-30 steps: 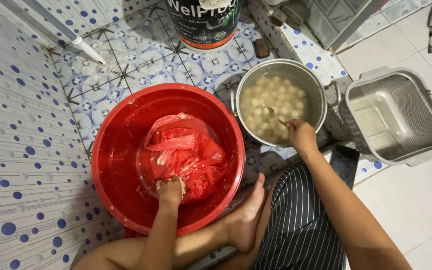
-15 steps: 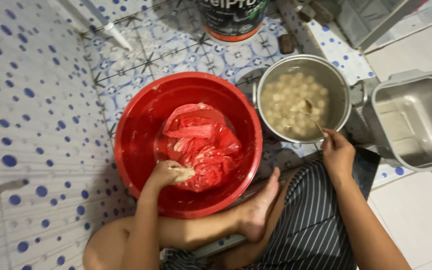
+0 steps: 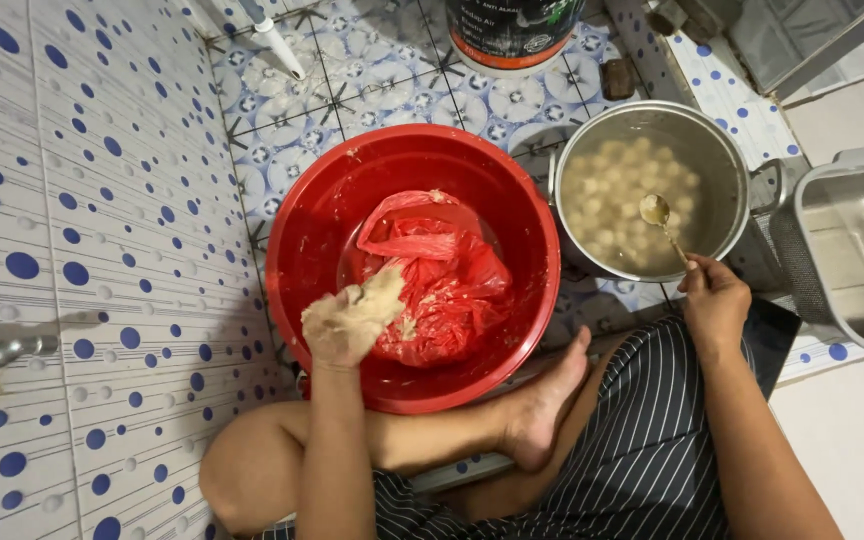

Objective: The person is manually forming small balls from a large mass of dough in a red basin and dropping them into a pot of liquid using a spoon.

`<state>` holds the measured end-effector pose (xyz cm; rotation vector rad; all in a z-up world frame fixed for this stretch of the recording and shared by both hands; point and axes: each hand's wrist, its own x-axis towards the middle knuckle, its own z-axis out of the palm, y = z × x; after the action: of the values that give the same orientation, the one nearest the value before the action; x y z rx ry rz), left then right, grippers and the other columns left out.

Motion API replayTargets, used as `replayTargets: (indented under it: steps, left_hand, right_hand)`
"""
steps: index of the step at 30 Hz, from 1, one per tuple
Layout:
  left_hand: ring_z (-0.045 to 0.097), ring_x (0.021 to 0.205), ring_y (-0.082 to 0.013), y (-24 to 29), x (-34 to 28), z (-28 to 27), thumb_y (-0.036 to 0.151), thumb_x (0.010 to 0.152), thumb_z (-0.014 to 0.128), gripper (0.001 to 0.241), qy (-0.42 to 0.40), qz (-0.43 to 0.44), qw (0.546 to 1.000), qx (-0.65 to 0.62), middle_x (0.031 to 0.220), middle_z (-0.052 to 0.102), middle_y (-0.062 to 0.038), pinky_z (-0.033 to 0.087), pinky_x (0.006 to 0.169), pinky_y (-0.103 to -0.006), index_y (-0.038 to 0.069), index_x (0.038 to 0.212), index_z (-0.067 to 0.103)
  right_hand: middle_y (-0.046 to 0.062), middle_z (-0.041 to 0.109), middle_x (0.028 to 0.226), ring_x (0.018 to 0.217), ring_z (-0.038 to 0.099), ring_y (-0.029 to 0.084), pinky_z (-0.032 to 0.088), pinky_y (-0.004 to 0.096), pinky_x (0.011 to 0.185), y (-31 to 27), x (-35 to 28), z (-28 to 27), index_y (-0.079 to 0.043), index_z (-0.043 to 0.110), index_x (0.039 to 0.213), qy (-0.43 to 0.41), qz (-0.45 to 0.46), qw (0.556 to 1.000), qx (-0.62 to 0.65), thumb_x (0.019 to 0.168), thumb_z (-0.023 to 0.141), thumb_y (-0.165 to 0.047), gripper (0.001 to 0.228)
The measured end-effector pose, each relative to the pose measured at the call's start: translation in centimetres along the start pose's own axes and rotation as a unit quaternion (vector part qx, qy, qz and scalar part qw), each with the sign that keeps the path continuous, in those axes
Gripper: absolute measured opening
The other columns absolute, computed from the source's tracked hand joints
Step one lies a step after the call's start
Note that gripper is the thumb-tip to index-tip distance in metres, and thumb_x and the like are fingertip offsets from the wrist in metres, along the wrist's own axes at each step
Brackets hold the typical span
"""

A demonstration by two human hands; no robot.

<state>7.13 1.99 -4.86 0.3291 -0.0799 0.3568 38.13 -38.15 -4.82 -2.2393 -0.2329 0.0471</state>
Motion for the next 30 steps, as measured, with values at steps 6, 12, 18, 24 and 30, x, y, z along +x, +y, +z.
replayTargets:
  steps: [6,12,18,24,30]
  left_hand:
    - [0.046,0.047,-0.0138,-2.7,0.6,-2.0,0.057,0.086,0.071,0.049,0.238,0.079,0.963,0.096,0.065,0.057,-0.003,0.036,0.040,-0.0258,0.011,0.102,0.066]
    - [0.054,0.057,-0.0160,-4.1,-0.6,-8.5,0.017,0.100,0.061,0.015,0.324,0.011,0.944,0.066,0.081,0.064,-0.009,0.044,0.047,-0.0278,0.003,0.106,0.064]
    - [0.062,0.091,-0.0210,-4.2,0.0,-5.6,-0.002,0.081,0.059,0.033,0.330,0.083,0.935,0.101,0.114,0.067,-0.007,0.054,0.065,-0.0317,0.017,0.106,0.067]
    - [0.073,0.071,-0.0213,-4.3,0.0,-0.2,0.003,0.087,0.071,0.015,0.403,0.077,0.890,0.202,0.085,0.075,-0.012,0.061,0.062,-0.0303,0.009,0.101,0.071]
    - [0.053,0.044,-0.0109,-5.0,0.5,0.0,-0.010,0.078,0.078,0.028,0.438,0.062,0.857,0.263,0.063,0.063,0.000,0.045,0.038,-0.0250,0.014,0.085,0.065]
  right_hand:
    - [0.005,0.064,0.074,0.063,0.056,0.013,0.045,0.027,0.059,0.0,0.1,0.1,0.000,0.074,0.121,0.004,-0.004,1.000,-0.010,0.108,0.059,-0.004,0.020]
    - [0.005,0.064,0.074,0.060,0.055,0.013,0.044,0.026,0.057,-0.7,0.0,0.0,0.002,0.074,0.122,-0.002,-0.008,1.000,-0.021,0.108,0.059,-0.004,0.021]
    - [0.006,0.065,0.075,0.063,0.057,0.014,0.046,0.027,0.059,-0.7,0.0,0.0,0.000,0.074,0.121,-0.002,-0.010,0.999,-0.039,0.109,0.059,-0.006,0.020]
    - [0.006,0.065,0.069,0.069,0.064,0.024,0.047,0.037,0.064,1.6,0.8,1.0,-0.010,0.078,0.119,0.027,-0.018,0.999,-0.041,0.108,0.063,-0.011,0.018]
    - [0.003,0.065,0.069,0.068,0.064,0.021,0.047,0.035,0.065,1.8,0.8,1.0,-0.013,0.077,0.119,0.020,-0.008,0.999,-0.037,0.108,0.061,-0.013,0.020]
